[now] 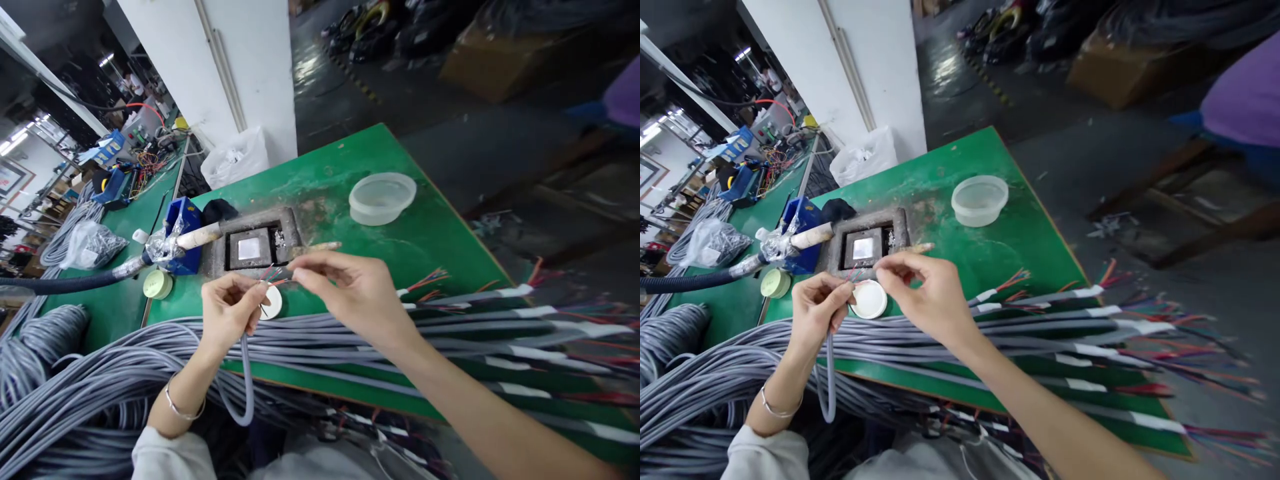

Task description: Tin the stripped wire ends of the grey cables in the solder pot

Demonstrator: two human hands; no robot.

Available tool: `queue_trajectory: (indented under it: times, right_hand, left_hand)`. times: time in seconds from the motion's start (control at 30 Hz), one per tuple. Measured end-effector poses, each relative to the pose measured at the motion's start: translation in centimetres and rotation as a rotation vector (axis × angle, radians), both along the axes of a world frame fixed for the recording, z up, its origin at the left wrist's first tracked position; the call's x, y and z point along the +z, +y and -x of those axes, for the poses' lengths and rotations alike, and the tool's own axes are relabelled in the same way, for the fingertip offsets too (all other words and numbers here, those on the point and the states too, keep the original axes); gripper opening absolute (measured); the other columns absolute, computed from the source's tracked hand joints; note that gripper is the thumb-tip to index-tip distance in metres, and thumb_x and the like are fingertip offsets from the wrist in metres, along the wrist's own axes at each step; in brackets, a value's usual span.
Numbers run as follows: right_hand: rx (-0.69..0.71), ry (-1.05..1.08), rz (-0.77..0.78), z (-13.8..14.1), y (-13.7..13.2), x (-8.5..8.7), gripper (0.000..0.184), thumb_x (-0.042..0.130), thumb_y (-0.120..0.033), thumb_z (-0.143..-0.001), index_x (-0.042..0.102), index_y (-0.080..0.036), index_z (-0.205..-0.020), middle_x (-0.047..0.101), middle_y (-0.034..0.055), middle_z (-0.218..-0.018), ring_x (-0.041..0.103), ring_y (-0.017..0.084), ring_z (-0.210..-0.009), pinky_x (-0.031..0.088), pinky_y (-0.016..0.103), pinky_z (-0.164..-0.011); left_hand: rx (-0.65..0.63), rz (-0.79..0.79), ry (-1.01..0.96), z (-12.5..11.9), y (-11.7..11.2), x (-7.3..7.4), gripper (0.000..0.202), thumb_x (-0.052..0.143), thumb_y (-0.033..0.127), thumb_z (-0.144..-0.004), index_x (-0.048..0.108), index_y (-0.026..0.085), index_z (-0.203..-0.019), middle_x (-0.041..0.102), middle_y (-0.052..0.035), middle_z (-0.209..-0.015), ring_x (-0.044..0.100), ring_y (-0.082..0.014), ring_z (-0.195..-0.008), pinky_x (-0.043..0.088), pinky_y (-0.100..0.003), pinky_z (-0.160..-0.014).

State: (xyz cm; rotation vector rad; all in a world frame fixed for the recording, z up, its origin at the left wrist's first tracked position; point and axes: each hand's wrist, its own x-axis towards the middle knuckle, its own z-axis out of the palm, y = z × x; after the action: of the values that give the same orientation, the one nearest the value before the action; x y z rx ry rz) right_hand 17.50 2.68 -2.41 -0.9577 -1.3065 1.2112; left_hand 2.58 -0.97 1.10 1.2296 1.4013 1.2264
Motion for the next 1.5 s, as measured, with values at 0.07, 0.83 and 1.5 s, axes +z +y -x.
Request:
queue_trajectory:
  times: [0.07, 0.83, 1.5]
  right_hand:
    - [0.131, 0.006, 0.019, 0.0, -0.1, 0.2, 0.013, 0.061, -0.026, -0.065, 0.068, -0.017, -0.072, 0.067, 0.0027, -0.064, 0.059, 0.014, -0.059, 0.048, 0.025, -0.056]
    - [0.183, 0.051, -0.036, 0.2, -0.5, 0.3, 0.016, 0.064, -0.031, -0.071, 0.069, -0.017, -0.065, 0.070, 0.0029, -0.065, 0.061, 0.014, -0.062, 0.047, 0.024, -0.058]
    - [0.223, -0.067, -0.214, 0.3, -1.1, 0.5, 0.011, 0.065, -0.027, -0.071, 0.071, -0.018, -0.073, 0.070, 0.0043, -0.072, 0.063, 0.016, -0.070, 0.051, 0.028, -0.068]
  left_hand:
    - [0.013, -0.006, -0.038, -0.2, -0.3, -0.1, 0.030, 0.072, 0.035, -0.067, 0.059, 0.012, -0.055, 0.051, 0.0029, -0.036, 0.037, -0.0033, -0.022, 0.024, -0.012, -0.022]
    - [-0.263, 0.194, -0.266, 0.3, -1.0, -0.8, 0.028, 0.075, 0.037, -0.067, 0.068, 0.011, -0.066, 0.061, -0.0028, -0.051, 0.053, -0.0073, -0.038, 0.042, -0.015, -0.035]
    - [0.058, 0.158, -0.375, -1.1, -3.1, -2.0, 0.028, 0.079, 0.039, -0.060, 0.072, 0.012, -0.059, 0.061, -0.0026, -0.043, 0.053, -0.0088, -0.034, 0.044, -0.017, -0.036]
